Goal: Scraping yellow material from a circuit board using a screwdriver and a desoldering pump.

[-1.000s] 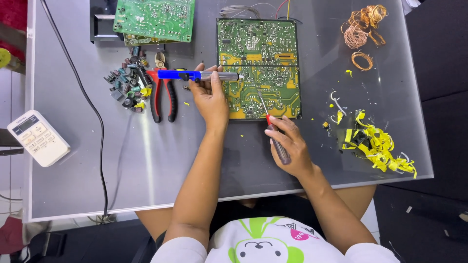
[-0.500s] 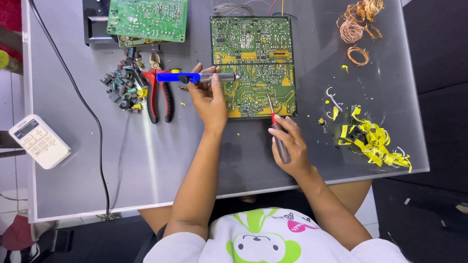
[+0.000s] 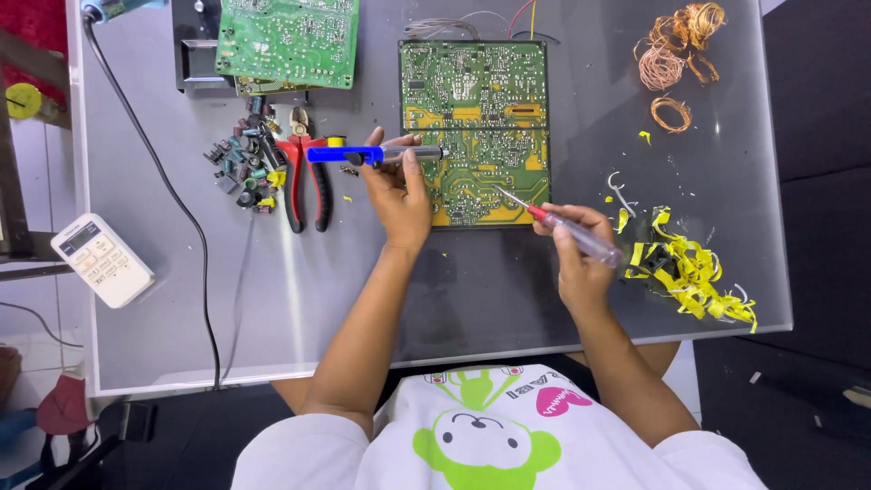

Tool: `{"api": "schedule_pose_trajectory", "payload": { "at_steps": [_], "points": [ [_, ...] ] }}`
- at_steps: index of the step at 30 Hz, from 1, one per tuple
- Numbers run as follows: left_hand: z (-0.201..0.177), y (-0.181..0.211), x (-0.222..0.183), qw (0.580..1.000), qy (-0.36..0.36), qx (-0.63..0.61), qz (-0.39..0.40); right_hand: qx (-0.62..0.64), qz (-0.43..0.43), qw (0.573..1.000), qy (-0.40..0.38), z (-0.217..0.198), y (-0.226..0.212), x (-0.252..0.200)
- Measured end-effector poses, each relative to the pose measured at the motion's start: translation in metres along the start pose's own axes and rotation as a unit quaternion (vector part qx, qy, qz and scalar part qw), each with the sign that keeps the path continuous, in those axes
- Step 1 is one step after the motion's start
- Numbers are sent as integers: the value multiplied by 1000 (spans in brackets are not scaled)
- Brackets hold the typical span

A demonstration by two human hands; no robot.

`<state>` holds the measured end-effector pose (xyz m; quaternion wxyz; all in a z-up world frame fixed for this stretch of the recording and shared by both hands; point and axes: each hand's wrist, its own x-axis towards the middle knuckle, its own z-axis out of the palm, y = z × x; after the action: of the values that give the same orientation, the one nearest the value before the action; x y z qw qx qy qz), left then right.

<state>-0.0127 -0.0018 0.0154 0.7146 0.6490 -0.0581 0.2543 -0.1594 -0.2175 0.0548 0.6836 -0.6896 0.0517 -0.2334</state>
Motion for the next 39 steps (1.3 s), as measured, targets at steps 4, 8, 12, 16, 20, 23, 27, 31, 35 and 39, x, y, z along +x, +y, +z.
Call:
{"api": "schedule_pose_trajectory", "payload": {
  "at_steps": [4,8,12,16,20,23,27,31,35,39],
  "points": [
    [0,3,2,1000,-5,9,-1,23,44,999,16,-7,13,7],
    [0,0,2,1000,-9,-2,-6,101,130,983,80,-26,33,12],
    [0,-3,3,1000,-10,-7,-7,154,193,964,103,-40,42,14],
    [-1,-5,4,1000,-10,-12,-13,184,219,952,113,-44,54,4],
    [-2,-8,5,1000,-4,-9,-23,206,233,944,108,-48,61,4],
    [-1,-7,3,1000,-1,-6,-27,207,229,945,106,-51,63,3],
    [-1,-11,3,1000,2,0,-28,197,216,952,92,-51,63,2],
    [-1,-15,4,1000,8,-2,-24,221,217,947,85,-59,72,6],
    [-3,-16,2,1000,4,2,-29,227,208,948,85,-59,71,2],
    [-3,-16,3,999,3,-15,-31,214,191,955,69,-54,66,3]
  ]
}}
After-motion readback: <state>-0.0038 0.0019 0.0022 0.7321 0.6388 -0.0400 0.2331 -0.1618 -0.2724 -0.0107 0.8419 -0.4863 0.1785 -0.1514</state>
